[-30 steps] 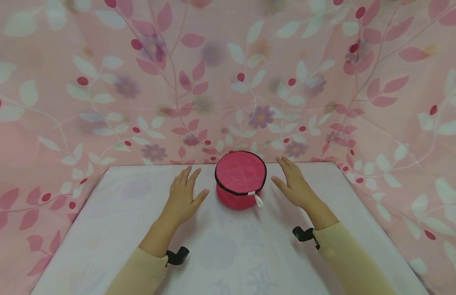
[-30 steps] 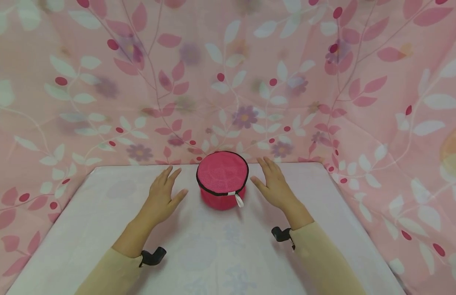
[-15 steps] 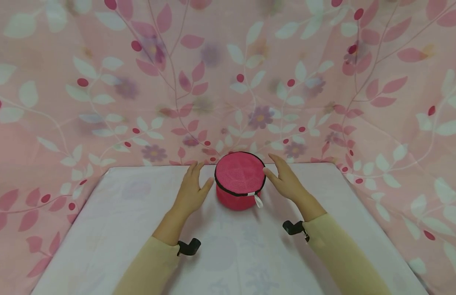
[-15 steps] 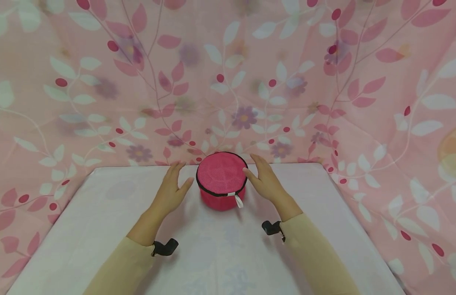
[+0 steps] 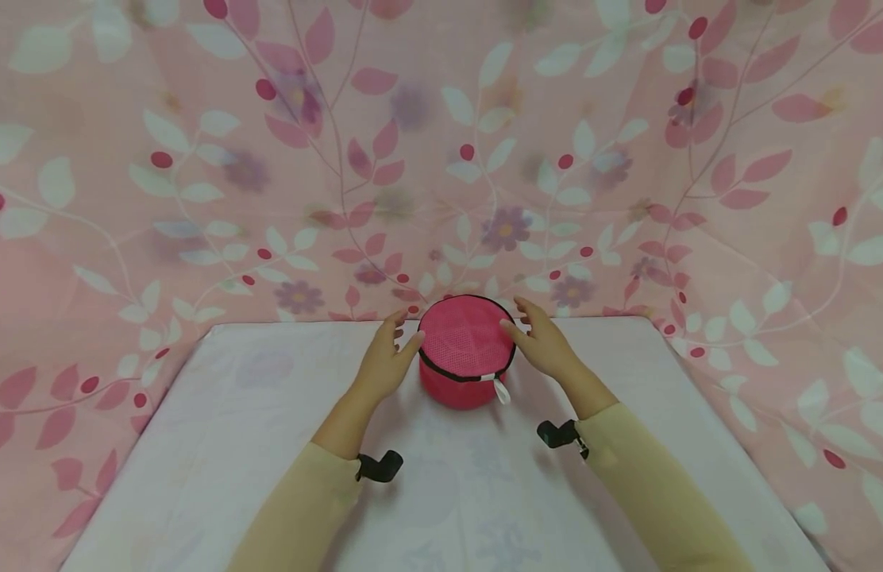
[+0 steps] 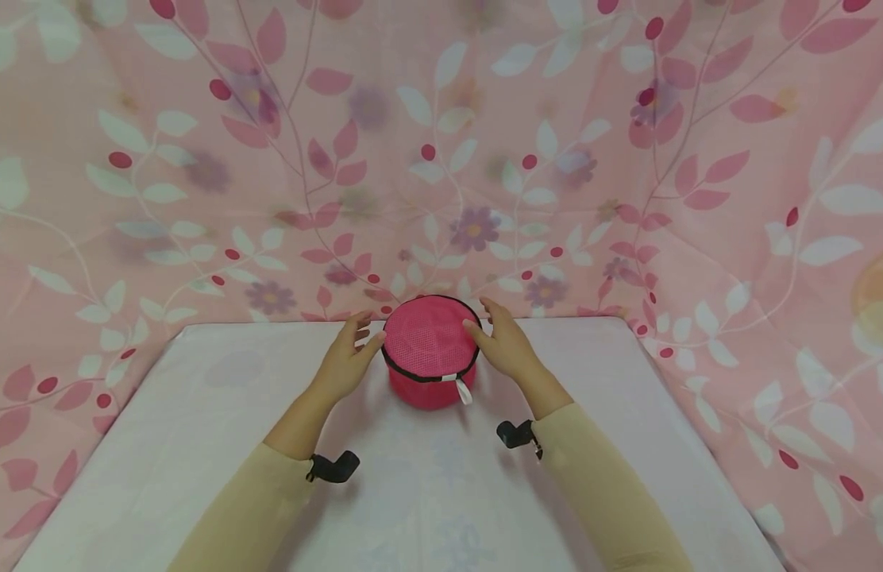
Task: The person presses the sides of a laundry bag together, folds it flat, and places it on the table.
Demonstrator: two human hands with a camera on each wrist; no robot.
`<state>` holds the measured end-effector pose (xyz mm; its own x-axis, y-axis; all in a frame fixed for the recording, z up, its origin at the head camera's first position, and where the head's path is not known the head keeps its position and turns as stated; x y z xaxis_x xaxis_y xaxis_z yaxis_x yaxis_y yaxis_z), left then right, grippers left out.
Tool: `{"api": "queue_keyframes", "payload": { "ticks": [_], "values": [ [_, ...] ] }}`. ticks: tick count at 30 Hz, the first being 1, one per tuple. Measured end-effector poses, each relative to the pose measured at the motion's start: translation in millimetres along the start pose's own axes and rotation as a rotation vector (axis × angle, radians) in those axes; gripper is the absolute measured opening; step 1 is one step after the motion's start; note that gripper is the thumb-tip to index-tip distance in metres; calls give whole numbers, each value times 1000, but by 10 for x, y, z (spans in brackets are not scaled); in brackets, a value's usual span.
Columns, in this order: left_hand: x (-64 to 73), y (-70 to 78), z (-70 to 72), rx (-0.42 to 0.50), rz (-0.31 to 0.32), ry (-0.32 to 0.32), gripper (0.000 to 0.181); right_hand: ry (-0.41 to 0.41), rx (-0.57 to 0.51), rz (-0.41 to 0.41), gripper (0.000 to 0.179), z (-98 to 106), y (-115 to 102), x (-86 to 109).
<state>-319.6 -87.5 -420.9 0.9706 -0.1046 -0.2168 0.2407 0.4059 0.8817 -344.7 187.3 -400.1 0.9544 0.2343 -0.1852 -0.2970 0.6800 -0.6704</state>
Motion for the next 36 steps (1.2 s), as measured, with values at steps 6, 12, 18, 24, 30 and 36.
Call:
{"api": "queue_keyframes", "payload": {
  "ticks": [6, 12, 18, 24, 30, 36],
  "values": [
    [-37, -32, -46, 116, 82, -16, 68, -12, -28, -61, 71, -31, 24, -38],
    [-52, -59, -87, 213, 153, -28, 67, -17, -52, -109, 72, -55, 49, -80],
    [-70, -75, -145, 275, 214, -33, 63, -39, -69, -146, 76, -106, 85, -108],
    [-54, -54, -206, 262, 253, -49, 65, -66, -154, -178, 75, -165, 91, -122],
    [-62, -40, -240, 257, 254, -52, 64, -86, -237, -200, 69, -213, 93, -131],
    [-61, -27, -258, 252, 257, -57, 68, -89, -280, -213, 71, -242, 103, -133]
  ]
}}
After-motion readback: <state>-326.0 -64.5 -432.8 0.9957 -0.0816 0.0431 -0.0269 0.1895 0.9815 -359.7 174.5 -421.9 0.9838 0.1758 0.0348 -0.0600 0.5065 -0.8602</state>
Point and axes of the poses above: each hand's wrist, its own x-axis away from the middle knuckle, its own z-axis out of the back of the hand, y = z × x, the point moved 6 cm from there along -x, towards the middle knuckle, and after that the axes turned 3 degrees about x, right-handed, at the moved point
